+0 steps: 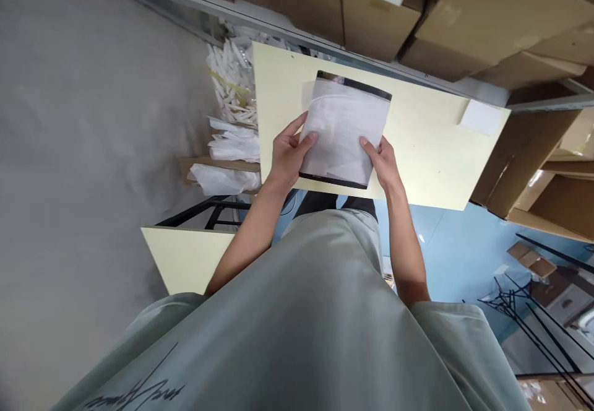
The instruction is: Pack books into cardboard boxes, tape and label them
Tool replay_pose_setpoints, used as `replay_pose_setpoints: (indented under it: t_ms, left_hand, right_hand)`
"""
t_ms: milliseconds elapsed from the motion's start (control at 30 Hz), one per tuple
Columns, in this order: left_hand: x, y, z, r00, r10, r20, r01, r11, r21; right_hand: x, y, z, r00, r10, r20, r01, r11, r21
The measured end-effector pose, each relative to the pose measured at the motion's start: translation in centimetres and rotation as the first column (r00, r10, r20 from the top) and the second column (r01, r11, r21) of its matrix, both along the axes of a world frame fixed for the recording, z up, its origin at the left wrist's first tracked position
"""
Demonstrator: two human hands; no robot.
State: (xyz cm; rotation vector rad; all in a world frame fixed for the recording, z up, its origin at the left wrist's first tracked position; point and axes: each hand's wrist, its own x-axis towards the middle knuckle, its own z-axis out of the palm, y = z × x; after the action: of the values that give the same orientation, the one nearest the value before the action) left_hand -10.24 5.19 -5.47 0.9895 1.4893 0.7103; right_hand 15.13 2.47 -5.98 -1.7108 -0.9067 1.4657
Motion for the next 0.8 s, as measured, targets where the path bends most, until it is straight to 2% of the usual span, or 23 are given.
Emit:
replay_pose_setpoints:
  t_ms: [67,133,233,300,400,467,533,600,700,800]
  left_hand:
    - [-2.2,0.8,1.4,0.992,0.058,-0.111,-0.053,0.998,0.044]
    - [-4.1,1.5,3.2,0.967,0.087,-0.239,-0.064,0.993,0.101]
    - [-6.2,2.5,5.5,0.913,0.087,-0.399,-0.01,0.982,0.19]
    - [-7.0,3.3,5.8,0.885,0.047,-0.462,0.039,0.984,0.174]
    - [-7.0,4.5,3.9,0.879,-0.008,-0.476,0.07,0.991,0.112]
    - [-6.2,5.3,1.8,0.891,-0.032,-0.454,0.104,0.985,0.137]
    - [-4.7,5.7,0.0,0.892,-0.078,-0.446,0.171,0.97,0.173]
    - [-3.0,5.9,-1.2,0.876,-0.137,-0.463,0.243,0.954,0.178]
    - [-0.6,6.3,-1.8,0.809,-0.245,-0.534,0.345,0.934,0.095]
    - [1.1,6.9,-2.0,0.725,-0.346,-0.595,0.425,0.905,-0.007]
  right_hand:
    - [-3.0,1.9,-0.5,0.984,0.03,0.175,-0.041,0.997,0.06]
    - [-6.9,3.9,-0.2,0.962,0.056,0.267,-0.1,0.983,0.154]
    - [-13.7,7.0,1.0,0.966,0.164,0.198,-0.216,0.937,0.275]
    - [-17.7,8.9,1.5,0.964,0.215,0.158,-0.255,0.915,0.312]
    - [-20.7,11.5,0.5,0.957,0.205,0.207,-0.259,0.923,0.283]
    - [-20.4,12.7,-1.3,0.944,0.174,0.281,-0.245,0.939,0.24]
    - [-18.8,13.5,-3.4,0.928,0.153,0.341,-0.232,0.951,0.203]
    - [-16.7,13.9,-5.2,0.919,0.142,0.367,-0.219,0.96,0.176]
    - [-13.9,14.0,-6.9,0.906,0.135,0.4,-0.205,0.969,0.137]
    - [-12.2,14.4,-7.6,0.863,0.184,0.47,-0.234,0.971,0.049]
